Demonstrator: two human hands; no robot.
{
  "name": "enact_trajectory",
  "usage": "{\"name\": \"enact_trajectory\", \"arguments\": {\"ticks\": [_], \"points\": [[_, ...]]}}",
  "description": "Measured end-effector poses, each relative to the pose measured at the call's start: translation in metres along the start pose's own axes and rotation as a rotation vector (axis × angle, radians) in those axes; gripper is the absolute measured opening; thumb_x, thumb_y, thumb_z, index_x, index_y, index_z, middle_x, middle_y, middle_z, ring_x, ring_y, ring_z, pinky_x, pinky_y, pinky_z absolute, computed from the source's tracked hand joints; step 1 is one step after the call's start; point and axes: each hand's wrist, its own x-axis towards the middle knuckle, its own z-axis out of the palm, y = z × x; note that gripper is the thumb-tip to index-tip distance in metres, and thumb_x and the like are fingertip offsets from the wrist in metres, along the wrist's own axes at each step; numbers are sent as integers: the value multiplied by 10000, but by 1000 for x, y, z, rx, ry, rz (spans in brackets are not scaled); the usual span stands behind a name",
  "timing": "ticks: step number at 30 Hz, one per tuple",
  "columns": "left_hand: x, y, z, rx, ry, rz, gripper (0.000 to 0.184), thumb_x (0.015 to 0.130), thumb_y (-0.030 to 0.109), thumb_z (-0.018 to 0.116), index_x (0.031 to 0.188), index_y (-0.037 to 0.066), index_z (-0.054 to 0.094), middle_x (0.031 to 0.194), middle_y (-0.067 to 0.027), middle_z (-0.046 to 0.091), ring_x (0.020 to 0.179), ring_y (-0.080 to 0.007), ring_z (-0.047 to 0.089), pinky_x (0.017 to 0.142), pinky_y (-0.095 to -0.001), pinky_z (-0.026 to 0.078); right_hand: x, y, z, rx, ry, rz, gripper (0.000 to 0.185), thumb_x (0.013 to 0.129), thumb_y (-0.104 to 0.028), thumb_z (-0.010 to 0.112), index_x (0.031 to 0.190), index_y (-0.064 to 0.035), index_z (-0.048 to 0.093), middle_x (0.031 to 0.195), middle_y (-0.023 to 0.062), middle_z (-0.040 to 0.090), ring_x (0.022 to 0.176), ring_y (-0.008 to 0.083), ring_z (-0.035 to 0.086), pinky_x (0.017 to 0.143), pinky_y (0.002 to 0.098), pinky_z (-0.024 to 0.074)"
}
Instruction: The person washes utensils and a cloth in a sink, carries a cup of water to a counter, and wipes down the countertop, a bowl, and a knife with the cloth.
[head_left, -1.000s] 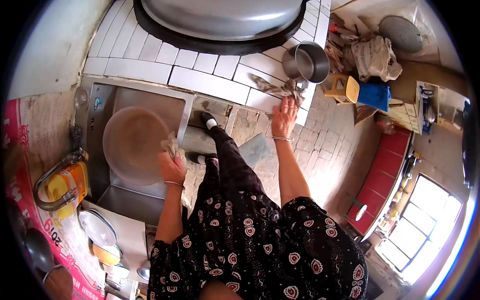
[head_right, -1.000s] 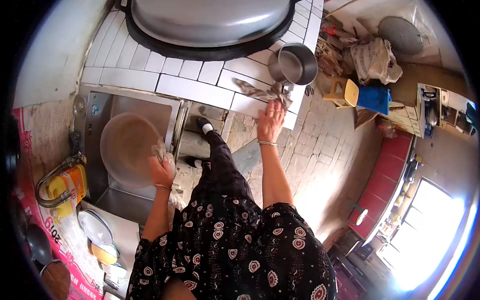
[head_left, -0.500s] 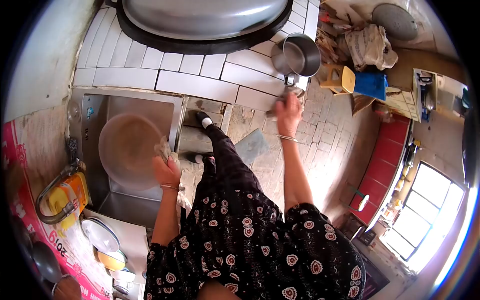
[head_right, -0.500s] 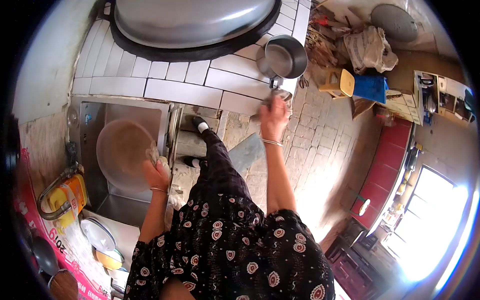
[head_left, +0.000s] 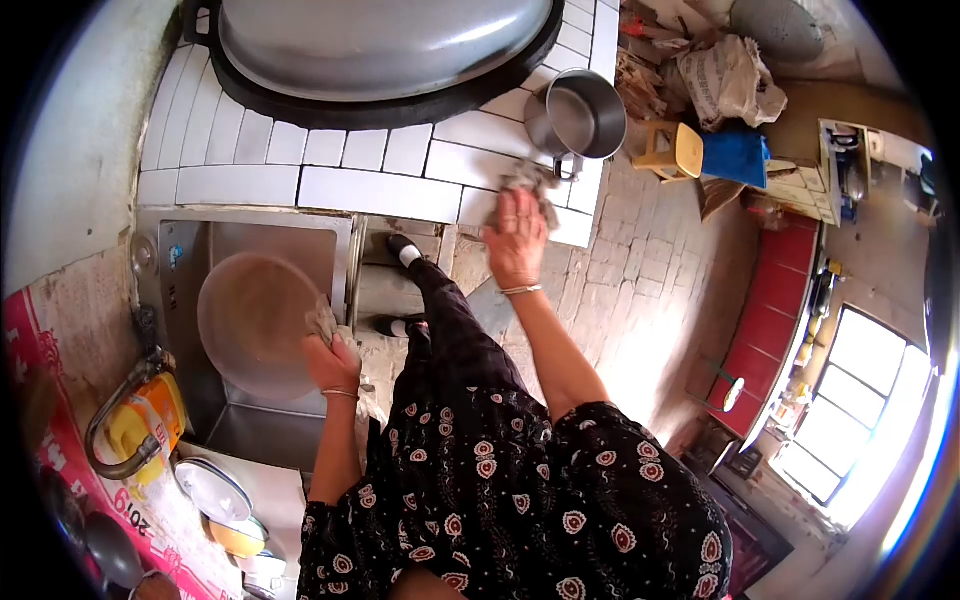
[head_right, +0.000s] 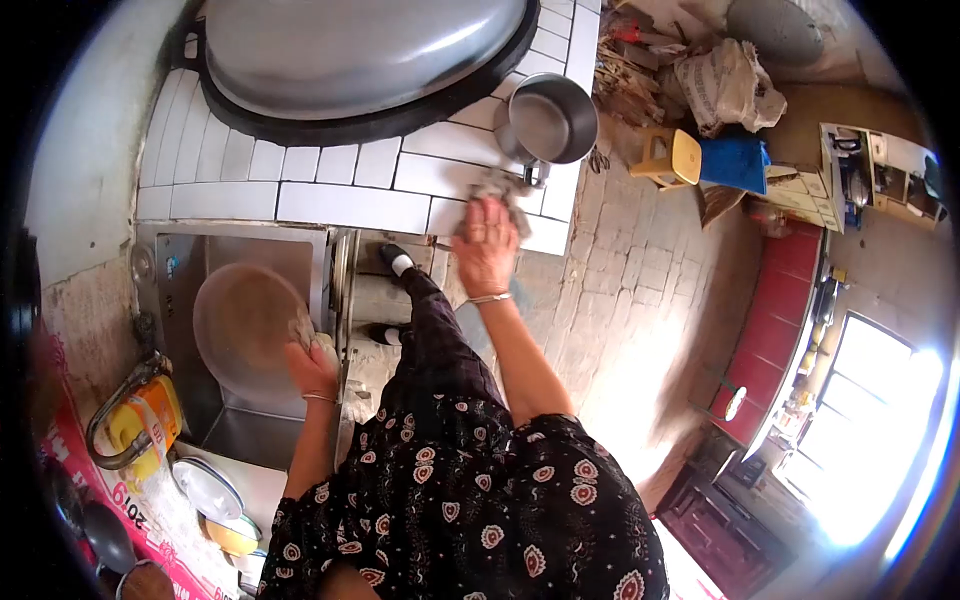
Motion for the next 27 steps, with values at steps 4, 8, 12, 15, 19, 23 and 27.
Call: {"name": "enact_trajectory", "arguments": {"ticks": [4, 8, 12, 15, 19, 23, 27], "points": [[-2, -6, 4, -49, 10, -14, 260, 817, 173, 458, 922, -65, 462, 874, -257, 456, 820, -416, 459, 740, -434, 369, -7, 48, -4, 4, 178, 97, 644, 802, -329, 525, 1346, -84, 284, 1409, 136, 245, 1300, 319, 208, 1027, 461, 179], [2, -4, 1, -14, -6, -1, 270, 820, 173, 448, 947, -64, 465, 886, -257, 452, 839, -413, 459, 749, -434, 367, -14, 45, 12, 18, 177, 73, 628, 809, -297, 525, 1330, -41, 285, 1405, 157, 244, 1296, 341, 210, 1023, 469, 185], [-1, -3, -2, -12, -48, -34, 247, 824, 168, 442, 933, -53, 457, 861, -245, 442, 816, -410, 453, 730, -438, 368, 32, 56, 3, 137, 242, 148, 633, 797, -302, 541, 1304, -5, 306, 1375, 224, 256, 1292, 362, 202, 1006, 486, 215], [3, 5, -6, -4, -6, -11, 215, 823, 166, 445, 891, -38, 450, 845, -233, 434, 792, -401, 450, 717, -440, 367, 60, 59, 0, 84, 167, 230, 616, 794, -331, 536, 1269, 13, 346, 1359, 235, 274, 1292, 359, 200, 1001, 494, 219], [-4, -7, -1, 47, -56, -51, 251, 820, 165, 453, 963, -42, 455, 893, -238, 451, 825, -399, 468, 737, -433, 379, 83, 63, 4, 5, 203, 205, 613, 793, -355, 528, 1254, 16, 368, 1362, 229, 273, 1297, 350, 195, 1000, 497, 217], [0, 0, -5, 30, -26, -10, 348, 820, 167, 456, 1088, -55, 443, 961, -247, 472, 869, -405, 485, 759, -425, 396, 108, 59, 15, 2, 262, 293, 610, 806, -368, 500, 1262, 11, 357, 1385, 202, 255, 1309, 342, 173, 1032, 475, 173], [2, 5, -5, 31, 33, 13, 322, 812, 181, 473, 1043, -41, 441, 940, -237, 471, 851, -410, 484, 732, -441, 397, 100, 20, 19, 20, 274, 420, 618, 842, -391, 434, 1299, 7, 310, 1407, 175, 226, 1318, 325, 151, 1058, 442, 128]]}}
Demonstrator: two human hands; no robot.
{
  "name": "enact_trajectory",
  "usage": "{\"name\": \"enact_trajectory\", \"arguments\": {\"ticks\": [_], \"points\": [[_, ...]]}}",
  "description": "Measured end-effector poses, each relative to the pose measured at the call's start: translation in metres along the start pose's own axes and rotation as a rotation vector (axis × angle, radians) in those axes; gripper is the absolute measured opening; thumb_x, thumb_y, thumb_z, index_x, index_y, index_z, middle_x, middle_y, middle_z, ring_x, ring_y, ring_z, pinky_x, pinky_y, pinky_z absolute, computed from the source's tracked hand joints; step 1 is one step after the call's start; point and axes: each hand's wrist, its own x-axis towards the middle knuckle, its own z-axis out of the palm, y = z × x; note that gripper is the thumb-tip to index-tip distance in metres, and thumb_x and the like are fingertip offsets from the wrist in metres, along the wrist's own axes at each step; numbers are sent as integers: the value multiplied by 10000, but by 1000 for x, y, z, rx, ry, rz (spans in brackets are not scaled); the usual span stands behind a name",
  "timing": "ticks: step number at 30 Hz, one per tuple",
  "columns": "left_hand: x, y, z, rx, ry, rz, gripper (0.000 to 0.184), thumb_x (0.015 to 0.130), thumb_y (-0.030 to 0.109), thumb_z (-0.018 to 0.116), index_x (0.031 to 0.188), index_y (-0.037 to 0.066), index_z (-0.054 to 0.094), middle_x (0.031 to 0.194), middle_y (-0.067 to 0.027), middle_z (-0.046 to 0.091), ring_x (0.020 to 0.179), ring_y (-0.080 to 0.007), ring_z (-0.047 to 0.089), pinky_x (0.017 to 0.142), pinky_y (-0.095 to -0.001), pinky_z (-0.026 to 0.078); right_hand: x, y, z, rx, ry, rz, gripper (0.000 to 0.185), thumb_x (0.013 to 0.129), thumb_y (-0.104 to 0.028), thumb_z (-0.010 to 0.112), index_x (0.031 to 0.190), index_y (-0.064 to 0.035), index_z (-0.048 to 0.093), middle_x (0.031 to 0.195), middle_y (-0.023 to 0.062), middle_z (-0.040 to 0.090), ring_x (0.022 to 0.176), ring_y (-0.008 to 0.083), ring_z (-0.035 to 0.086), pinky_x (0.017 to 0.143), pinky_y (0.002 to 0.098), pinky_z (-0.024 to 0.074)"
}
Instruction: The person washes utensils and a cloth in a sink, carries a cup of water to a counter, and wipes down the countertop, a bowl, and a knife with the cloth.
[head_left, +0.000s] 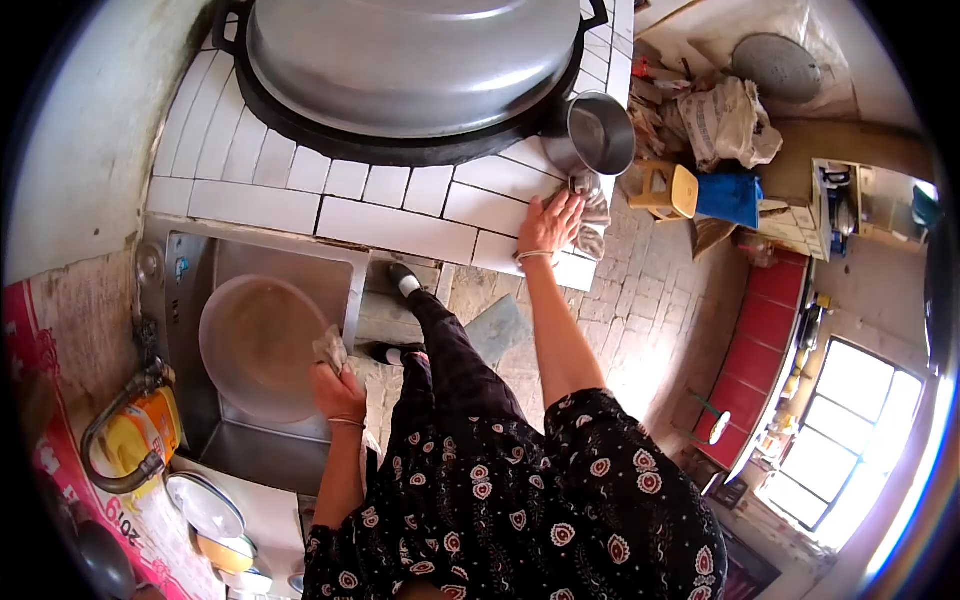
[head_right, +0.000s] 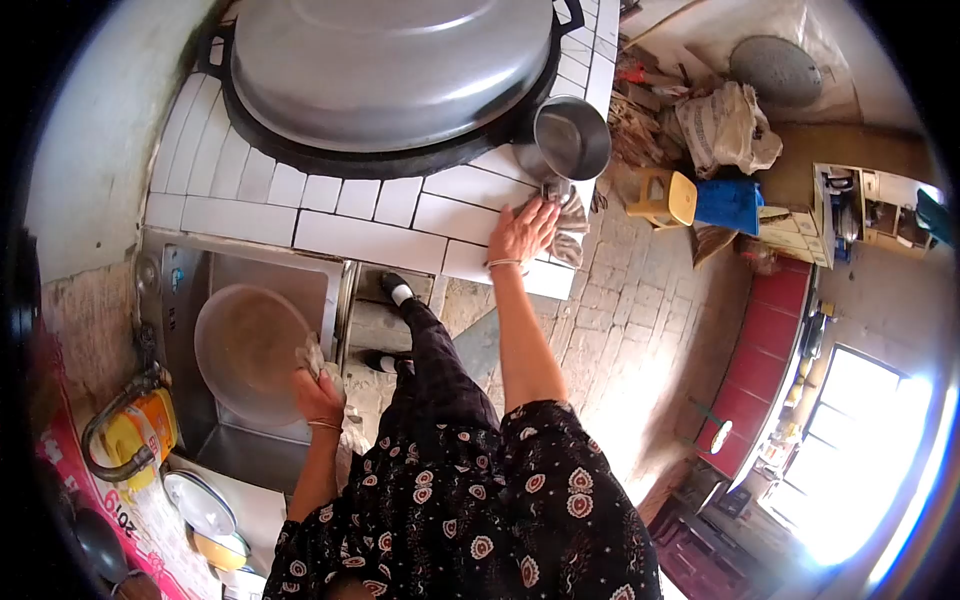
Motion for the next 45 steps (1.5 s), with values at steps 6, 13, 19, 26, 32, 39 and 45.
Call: {"name": "enact_trajectory", "arguments": {"ticks": [6, 13, 19, 26, 32, 39, 45], "points": [[-5, -8, 3, 82, -29, -27, 274, 798, 222, 508, 912, -17, 438, 882, -222, 456, 822, -408, 473, 695, -458, 396, -46, -75, -2, 66, -93, -150, 657, 817, -359, 499, 1317, 11, 287, 1434, 140, 171, 1336, 319, 82, 1063, 458, 80], [-2, -2, -3, 18, -35, -46, 248, 778, 178, 530, 900, -7, 419, 928, -241, 466, 850, -417, 468, 717, -463, 393, -93, -161, -7, 186, -361, -812, 681, 806, -374, 524, 1342, -35, 274, 1420, 113, 216, 1333, 288, 135, 1068, 452, 100], [0, -7, -5, 12, -89, -96, 262, 744, 177, 554, 910, 13, 435, 953, -226, 468, 848, -405, 474, 723, -466, 397, -97, -99, -34, 59, -515, -945, 627, 782, -296, 560, 1340, -141, 321, 1410, 60, 259, 1325, 253, 171, 1064, 443, 111], [11, -6, -16, -121, -18, -56, 273, 715, 175, 589, 877, 5, 451, 954, -212, 469, 874, -391, 469, 744, -459, 408, -89, -174, -15, 140, -444, -1106, 629, 789, -345, 540, 1313, -70, 330, 1388, 136, 276, 1315, 302, 185, 1048, 464, 132], [3, -9, -14, -129, -81, -187, 276, 700, 202, 618, 849, 30, 461, 942, -184, 473, 867, -356, 476, 740, -442, 420, -92, -314, 34, 54, -323, -1273, 586, 855, -396, 429, 1333, -79, 305, 1399, 118, 263, 1313, 292, 176, 1047, 442, 149], [3, -12, -17, -103, -82, -203, 289, 706, 231, 625, 856, 36, 474, 908, -172, 478, 856, -348, 485, 726, -429, 424, -124, -381, 50, 237, -336, -1510, 511, 875, -378, 410, 1294, -91, 349, 1360, 100, 305, 1288, 296, 209, 1022, 475, 170], [-2, -12, -17, -56, -64, -204, 307, 700, 254, 636, 861, 45, 479, 929, -160, 478, 886, -335, 485, 742, -430, 424, -132, -336, 37, 495, -346, -1478, 365, 805, -276, 574, 1125, -110, 523, 1151, 108, 456, 1054, 330, 372, 936, 470, 282]]}}
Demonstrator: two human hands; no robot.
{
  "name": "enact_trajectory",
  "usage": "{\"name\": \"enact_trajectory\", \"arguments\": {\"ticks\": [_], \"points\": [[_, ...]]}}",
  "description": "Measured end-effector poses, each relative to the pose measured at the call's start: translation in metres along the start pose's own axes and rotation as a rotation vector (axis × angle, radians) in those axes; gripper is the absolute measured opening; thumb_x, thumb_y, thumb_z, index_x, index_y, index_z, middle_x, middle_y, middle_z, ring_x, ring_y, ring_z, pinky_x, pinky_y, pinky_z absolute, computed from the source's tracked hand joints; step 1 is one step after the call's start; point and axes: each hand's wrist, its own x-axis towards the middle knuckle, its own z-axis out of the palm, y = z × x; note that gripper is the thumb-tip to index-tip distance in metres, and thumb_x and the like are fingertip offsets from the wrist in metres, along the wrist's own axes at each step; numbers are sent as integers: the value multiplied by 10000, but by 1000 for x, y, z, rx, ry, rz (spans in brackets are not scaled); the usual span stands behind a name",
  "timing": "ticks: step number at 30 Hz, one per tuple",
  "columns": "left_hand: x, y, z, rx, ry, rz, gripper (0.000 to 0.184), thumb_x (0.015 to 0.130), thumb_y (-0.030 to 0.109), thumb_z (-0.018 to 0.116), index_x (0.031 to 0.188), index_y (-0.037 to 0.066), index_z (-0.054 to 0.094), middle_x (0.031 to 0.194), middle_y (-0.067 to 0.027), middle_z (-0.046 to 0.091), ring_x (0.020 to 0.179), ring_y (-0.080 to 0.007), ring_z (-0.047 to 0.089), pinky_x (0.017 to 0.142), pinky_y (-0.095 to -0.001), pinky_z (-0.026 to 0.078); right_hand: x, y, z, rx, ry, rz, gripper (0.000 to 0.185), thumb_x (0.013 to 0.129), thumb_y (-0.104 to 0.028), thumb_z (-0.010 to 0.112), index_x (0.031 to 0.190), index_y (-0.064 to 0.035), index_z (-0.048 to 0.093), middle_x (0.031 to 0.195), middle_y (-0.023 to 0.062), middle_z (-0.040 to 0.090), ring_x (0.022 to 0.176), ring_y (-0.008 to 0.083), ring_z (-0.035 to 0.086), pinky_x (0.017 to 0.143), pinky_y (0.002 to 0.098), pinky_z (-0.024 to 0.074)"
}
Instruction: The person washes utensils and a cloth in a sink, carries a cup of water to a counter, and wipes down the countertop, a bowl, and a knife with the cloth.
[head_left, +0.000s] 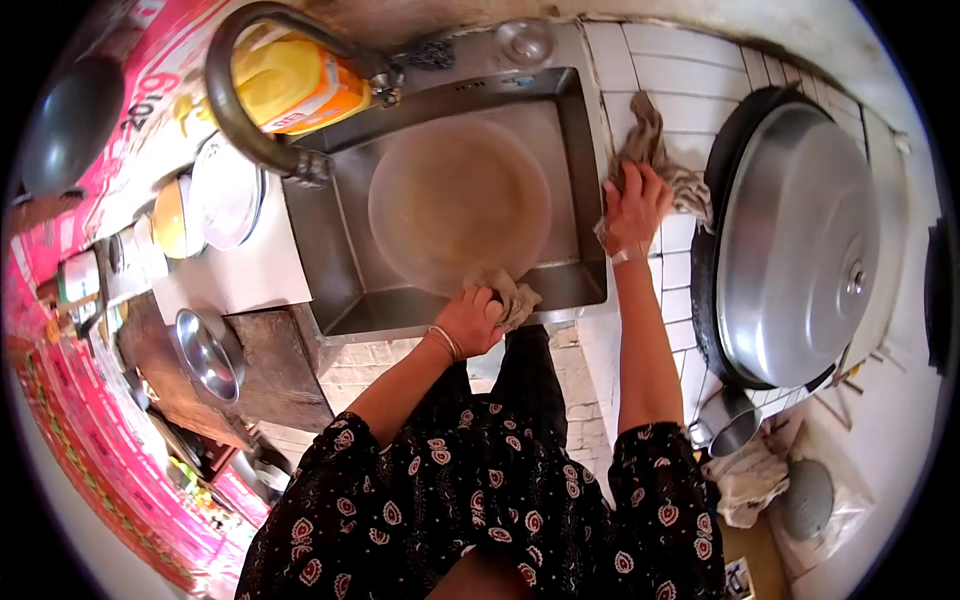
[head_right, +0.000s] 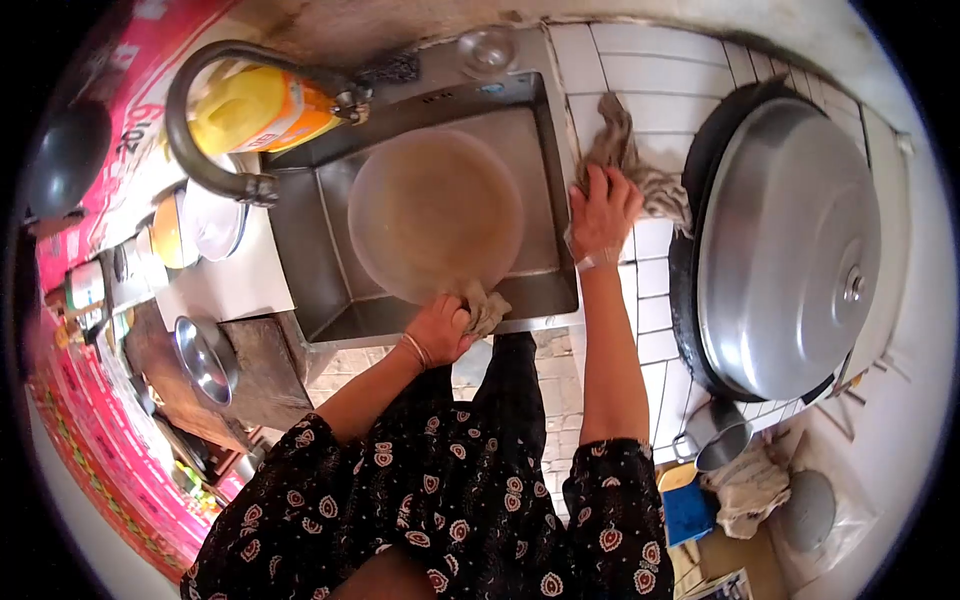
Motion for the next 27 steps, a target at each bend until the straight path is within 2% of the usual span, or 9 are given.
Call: {"name": "enact_trajectory", "arguments": {"ticks": [5, 11, 12, 16, 18, 20, 22, 25, 27], "points": [[-3, 2, -5, 52, 59, 32, 304, 723, 271, 616, 863, 39, 477, 954, -174, 475, 922, -344, 479, 789, -434, 423, -30, 0, -29, -142, -85, 125, 299, 812, -276, 574, 1011, -56, 538, 961, 130, 553, 891, 313, 485, 797, 404, 400], [-3, 2, -4, -124, -49, -26, 325, 757, 268, 585, 924, 7, 486, 978, -192, 473, 960, -361, 468, 838, -424, 414, -66, 11, -66, 475, -153, 735, 325, 867, -311, 512, 881, 10, 561, 764, 158, 591, 692, 257, 536, 662, 334, 427], [-3, 3, -5, -125, -59, -34, 328, 758, 265, 585, 934, 6, 488, 979, -193, 474, 959, -360, 468, 838, -423, 414, -65, 5, -77, 657, -91, 807, 349, 857, -308, 525, 811, 34, 573, 763, 112, 588, 707, 169, 513, 649, 307, 415], [-7, 6, -2, -103, 38, -9, 301, 762, 225, 581, 949, 4, 497, 951, -190, 487, 941, -352, 474, 824, -410, 419, -16, -19, -139, 760, -120, 819, 379, 850, -333, 536, 753, 32, 575, 716, 51, 550, 701, 120, 487, 633, 282, 409], [-11, 6, 4, -84, 128, 24, 278, 768, 200, 572, 949, 2, 499, 937, -185, 494, 937, -353, 477, 810, -407, 423, 16, -19, -151, 1196, 58, 928, 351, 866, -353, 522, 803, -14, 590, 772, 46, 561, 724, 134, 526, 664, 273, 432], [-12, 12, -5, -110, 139, -29, 259, 762, 200, 577, 940, 26, 502, 956, -172, 510, 930, -341, 491, 777, -416, 429, 44, -32, -182, 1536, 87, 703, 362, 869, -343, 522, 986, -3, 554, 934, 85, 583, 851, 181, 570, 731, 277, 457], [-14, 16, -11, -136, 161, -78, 245, 756, 190, 581, 935, 43, 499, 957, -164, 519, 914, -341, 504, 753, -424, 434, 56, -30, -203, 1513, 100, 633, 405, 870, -334, 514, 1107, -7, 517, 1061, 108, 571, 897, 201, 564, 749, 295, 459], [-24, 17, -19, -167, 186, -120, 238, 751, 169, 584, 931, 53, 480, 941, -163, 521, 880, -356, 516, 731, -435, 438, 27, -2, -200, 674, 261, 604, 432, 864, -313, 517, 1174, -13, 491, 1144, 125, 549, 948, 218, 557, 761, 290, 456], [-35, 19, -26, -181, 164, -116, 240, 754, 169, 585, 926, 58, 460, 943, -162, 520, 862, -363, 520, 721, -441, 440, -27, 34, -196, 616, 331, 701, 461, 853, -291, 528, 1198, 9, 469, 1154, 148, 547, 975, 213, 554, 764, 282, 456]]}}
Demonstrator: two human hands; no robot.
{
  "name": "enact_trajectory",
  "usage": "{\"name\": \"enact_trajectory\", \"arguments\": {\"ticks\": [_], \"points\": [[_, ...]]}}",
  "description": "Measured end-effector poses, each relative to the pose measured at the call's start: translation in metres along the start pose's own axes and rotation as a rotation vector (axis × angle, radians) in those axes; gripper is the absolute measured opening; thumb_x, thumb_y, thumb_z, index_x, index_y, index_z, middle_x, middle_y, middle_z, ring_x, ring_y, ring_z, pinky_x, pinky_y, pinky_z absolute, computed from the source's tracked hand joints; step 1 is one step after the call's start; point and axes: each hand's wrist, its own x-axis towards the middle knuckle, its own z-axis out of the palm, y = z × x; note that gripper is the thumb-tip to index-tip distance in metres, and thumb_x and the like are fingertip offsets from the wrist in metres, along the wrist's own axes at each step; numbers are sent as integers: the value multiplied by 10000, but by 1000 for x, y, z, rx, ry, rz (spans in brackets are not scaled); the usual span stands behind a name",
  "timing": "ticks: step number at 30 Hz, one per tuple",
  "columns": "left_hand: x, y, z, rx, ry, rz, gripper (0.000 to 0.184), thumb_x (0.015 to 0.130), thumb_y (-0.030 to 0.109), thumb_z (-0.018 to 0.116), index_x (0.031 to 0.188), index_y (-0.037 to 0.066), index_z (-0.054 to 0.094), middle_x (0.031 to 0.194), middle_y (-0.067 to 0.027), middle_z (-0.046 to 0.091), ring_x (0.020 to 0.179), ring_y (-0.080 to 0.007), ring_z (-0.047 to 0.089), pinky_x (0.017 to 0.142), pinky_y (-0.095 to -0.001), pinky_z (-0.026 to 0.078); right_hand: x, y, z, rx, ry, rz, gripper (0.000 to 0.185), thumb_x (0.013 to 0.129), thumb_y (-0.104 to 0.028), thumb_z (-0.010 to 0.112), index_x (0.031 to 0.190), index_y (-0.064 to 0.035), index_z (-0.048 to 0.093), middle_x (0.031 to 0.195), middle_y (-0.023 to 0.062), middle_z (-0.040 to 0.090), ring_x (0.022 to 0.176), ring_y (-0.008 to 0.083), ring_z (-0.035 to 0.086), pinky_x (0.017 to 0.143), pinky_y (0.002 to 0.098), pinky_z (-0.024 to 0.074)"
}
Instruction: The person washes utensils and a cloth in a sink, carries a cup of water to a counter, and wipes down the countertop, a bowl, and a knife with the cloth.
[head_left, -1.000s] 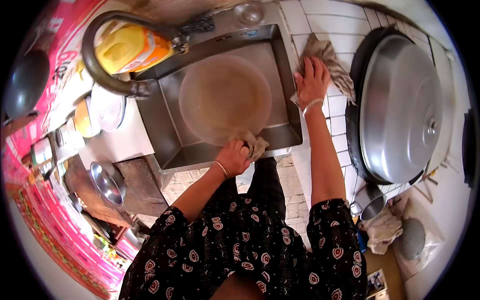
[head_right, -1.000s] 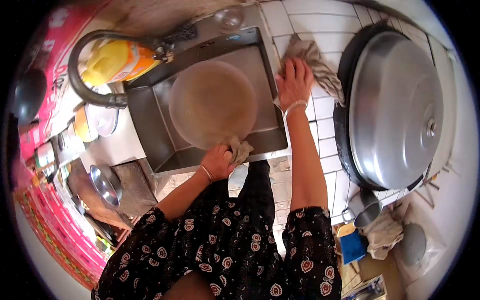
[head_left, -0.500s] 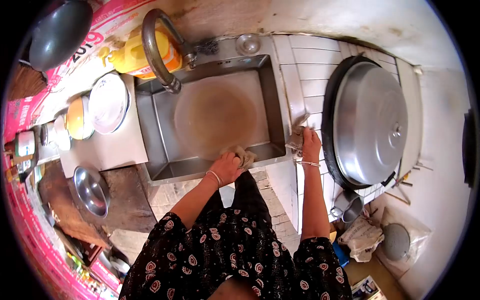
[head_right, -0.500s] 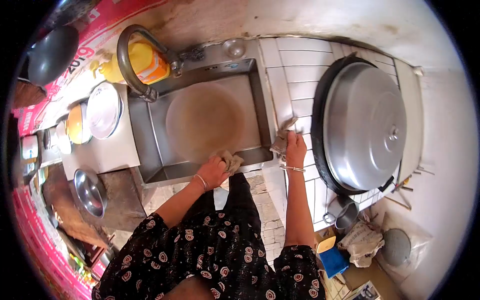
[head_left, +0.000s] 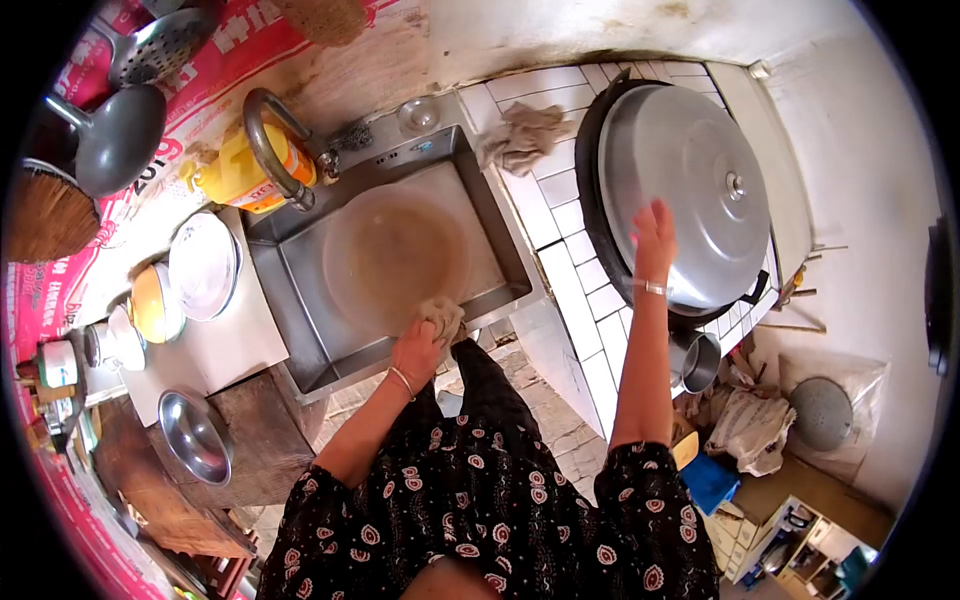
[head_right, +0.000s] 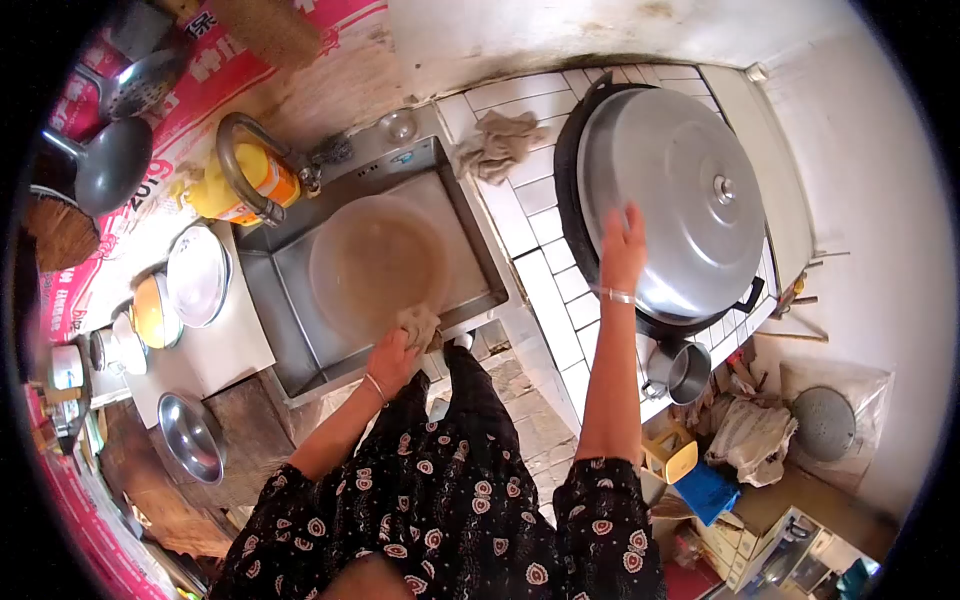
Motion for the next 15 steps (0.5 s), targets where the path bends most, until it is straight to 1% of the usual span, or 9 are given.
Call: {"name": "enact_trajectory", "arguments": {"ticks": [2, 3, 5, 7, 9, 11, 12, 13, 15], "points": [[-12, -7, 2, -12, 14, -18, 253, 766, 181, 578, 938, 54, 443, 950, -177, 509, 877, -363, 513, 722, -436, 437, -20, 52, -55, -105, 193, 201, 453, 836, -261, 560, 1188, 13, 481, 1121, 155, 566, 963, 205, 562, 781, 292, 455], [-17, -12, 5, -19, 24, -30, 260, 772, 187, 575, 943, 51, 435, 954, -185, 504, 884, -364, 509, 723, -434, 436, -27, 93, -90, -47, 298, 323, 456, 822, -233, 579, 1183, 27, 481, 1084, 164, 582, 945, 211, 570, 814, 310, 448], [-23, -21, 8, -10, 7, -53, 273, 768, 194, 581, 949, 54, 433, 952, -183, 507, 883, -365, 509, 722, -433, 438, -66, 108, -148, -617, 428, 114, 465, 812, -255, 578, 1167, 32, 490, 1103, 198, 558, 989, 283, 557, 857, 361, 443], [-24, -21, 8, 26, -13, -59, 281, 764, 197, 583, 954, 55, 433, 952, -182, 510, 883, -366, 510, 719, -432, 440, -102, 137, -200, -930, 657, 234, 493, 803, -317, 565, 1138, 40, 504, 1148, 212, 522, 1032, 324, 522, 869, 402, 437], [-24, -19, 8, 90, -30, -55, 283, 761, 196, 582, 957, 56, 434, 954, -183, 513, 884, -367, 510, 715, -431, 442, -133, 136, -232, -1027, 664, 471, 525, 776, -366, 563, 1094, 50, 520, 1179, 236, 485, 1062, 334, 493, 879, 420, 429], [-23, -16, 6, 109, -54, -53, 290, 756, 188, 579, 968, 49, 438, 955, -186, 516, 884, -369, 510, 725, -433, 439, -148, 145, -244, -971, 646, 713, 541, 740, -374, 588, 1048, 67, 527, 1077, 255, 533, 998, 360, 522, 858, 440, 434], [-23, -14, 6, 118, -67, -54, 294, 754, 184, 578, 974, 46, 439, 956, -187, 517, 884, -370, 509, 729, -434, 438, -153, 179, -262, -942, 533, 717, 535, 718, -383, 607, 987, 74, 532, 893, 234, 579, 829, 339, 588, 727, 420, 485], [-23, -15, 7, 116, -76, -66, 300, 751, 180, 575, 983, 44, 443, 957, -190, 519, 888, -371, 509, 739, -436, 436, -150, 184, -264, -614, 382, 887, 434, 743, -357, 611, 903, 42, 553, 725, 150, 572, 655, 251, 606, 517, 370, 473], [-19, -18, 9, 113, -100, -84, 312, 746, 173, 570, 1001, 38, 450, 960, -195, 523, 895, -372, 508, 757, -439, 431, -156, 183, -251, 167, 509, 914, 303, 780, -323, 599, 848, -30, 564, 695, 70, 561, 595, 164, 587, 406, 284, 387]]}}
